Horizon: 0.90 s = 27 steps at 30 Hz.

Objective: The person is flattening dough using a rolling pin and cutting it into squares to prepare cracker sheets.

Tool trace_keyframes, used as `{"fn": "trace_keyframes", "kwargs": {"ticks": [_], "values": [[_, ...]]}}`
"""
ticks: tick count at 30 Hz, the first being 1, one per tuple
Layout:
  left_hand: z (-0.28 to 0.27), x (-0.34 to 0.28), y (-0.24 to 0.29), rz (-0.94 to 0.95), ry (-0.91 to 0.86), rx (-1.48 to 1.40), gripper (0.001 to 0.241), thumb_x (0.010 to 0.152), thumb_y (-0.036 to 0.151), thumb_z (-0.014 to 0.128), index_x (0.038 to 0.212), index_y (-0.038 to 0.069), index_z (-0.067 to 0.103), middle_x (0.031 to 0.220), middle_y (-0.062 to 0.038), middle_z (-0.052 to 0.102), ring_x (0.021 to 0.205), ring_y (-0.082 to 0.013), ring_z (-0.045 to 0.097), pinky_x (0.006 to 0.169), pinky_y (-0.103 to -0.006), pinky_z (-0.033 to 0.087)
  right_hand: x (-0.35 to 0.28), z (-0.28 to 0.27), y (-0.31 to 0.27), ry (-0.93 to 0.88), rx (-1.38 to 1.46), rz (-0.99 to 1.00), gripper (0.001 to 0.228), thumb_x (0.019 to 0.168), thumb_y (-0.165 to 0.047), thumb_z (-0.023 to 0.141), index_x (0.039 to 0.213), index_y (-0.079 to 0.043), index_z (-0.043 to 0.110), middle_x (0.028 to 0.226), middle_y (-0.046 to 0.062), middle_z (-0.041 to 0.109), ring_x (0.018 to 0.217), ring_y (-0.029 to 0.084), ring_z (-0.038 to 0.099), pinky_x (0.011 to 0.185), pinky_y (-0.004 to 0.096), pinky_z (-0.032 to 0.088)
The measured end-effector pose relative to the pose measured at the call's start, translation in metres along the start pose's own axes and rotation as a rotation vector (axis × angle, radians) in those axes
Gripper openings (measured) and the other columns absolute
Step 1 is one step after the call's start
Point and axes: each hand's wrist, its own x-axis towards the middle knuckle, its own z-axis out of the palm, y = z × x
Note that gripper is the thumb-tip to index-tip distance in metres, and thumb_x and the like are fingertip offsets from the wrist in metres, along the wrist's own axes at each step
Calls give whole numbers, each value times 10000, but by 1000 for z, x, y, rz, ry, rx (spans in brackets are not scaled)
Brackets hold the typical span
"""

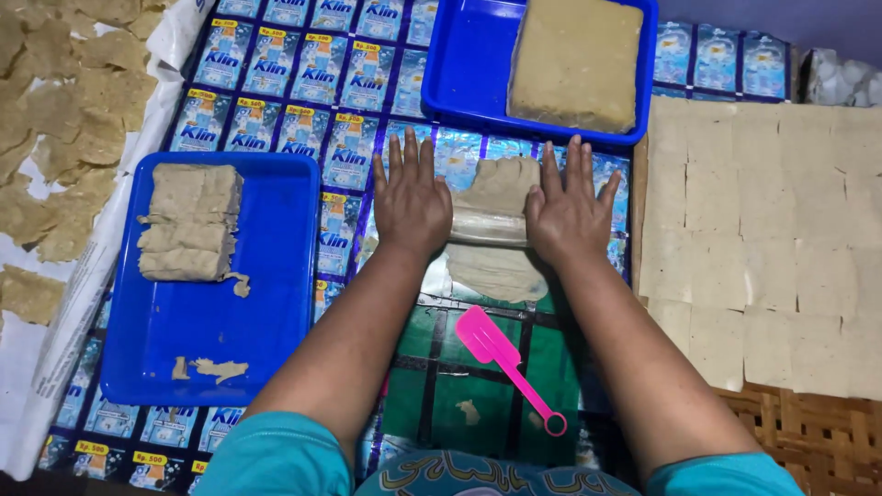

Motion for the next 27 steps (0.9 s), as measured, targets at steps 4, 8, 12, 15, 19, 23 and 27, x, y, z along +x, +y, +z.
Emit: {"fn": "trace_keyframes", "kwargs": {"ticks": [4,8,12,15,19,23,27], "values": [[-1,28,1,-15,-27,-6,611,1067,320,288,1631,92,246,1722,-176,106,1600,-340,50,1269,-555,-31,26,-8,-3,4,4,5,652,1060,-420,315,1669,-203,228,1736,174,104,1610,312,54,1212,694,-51],[-1,52,3,-22,-28,8,620,1095,336,284,1655,99,159,1731,-158,14,1605,-318,-11,1276,-553,-59,51,-2,5,46,19,0,675,1060,-448,353,1662,-158,259,1736,177,82,1611,314,29,1217,695,-69],[-5,46,3,1,-55,18,626,1078,322,270,1654,101,163,1732,-158,33,1601,-314,-22,1265,-562,-78,44,-7,1,20,8,26,704,1059,-487,369,1662,-140,265,1736,177,53,1606,325,-2,1218,693,-53],[-9,23,2,40,-46,9,611,1062,284,288,1639,96,225,1727,-163,90,1599,-322,12,1264,-561,-51,23,-9,-7,1,-13,33,698,1047,-500,363,1661,-179,281,1741,158,56,1606,322,-3,1214,704,-47],[0,-9,-6,87,-29,-2,595,1024,256,302,1592,82,339,1705,-168,203,1591,-333,93,1263,-553,-3,-16,-5,-11,-61,-55,27,659,1056,-489,293,1646,-196,307,1743,155,59,1608,324,9,1211,695,-17],[13,-45,-20,166,71,-15,561,1027,258,349,1524,15,443,1659,-203,314,1556,-360,226,1259,-529,99,-57,18,-5,96,-77,-67,641,1074,-418,403,1592,-41,386,1695,239,211,1573,388,178,1216,640,124],[12,-76,-24,199,138,-23,558,1036,253,366,1524,-10,425,1652,-228,318,1538,-367,271,1260,-533,109,-87,23,-3,176,-36,-122,712,1061,-402,473,1588,55,331,1666,298,255,1552,441,217,1222,625,153]]}}
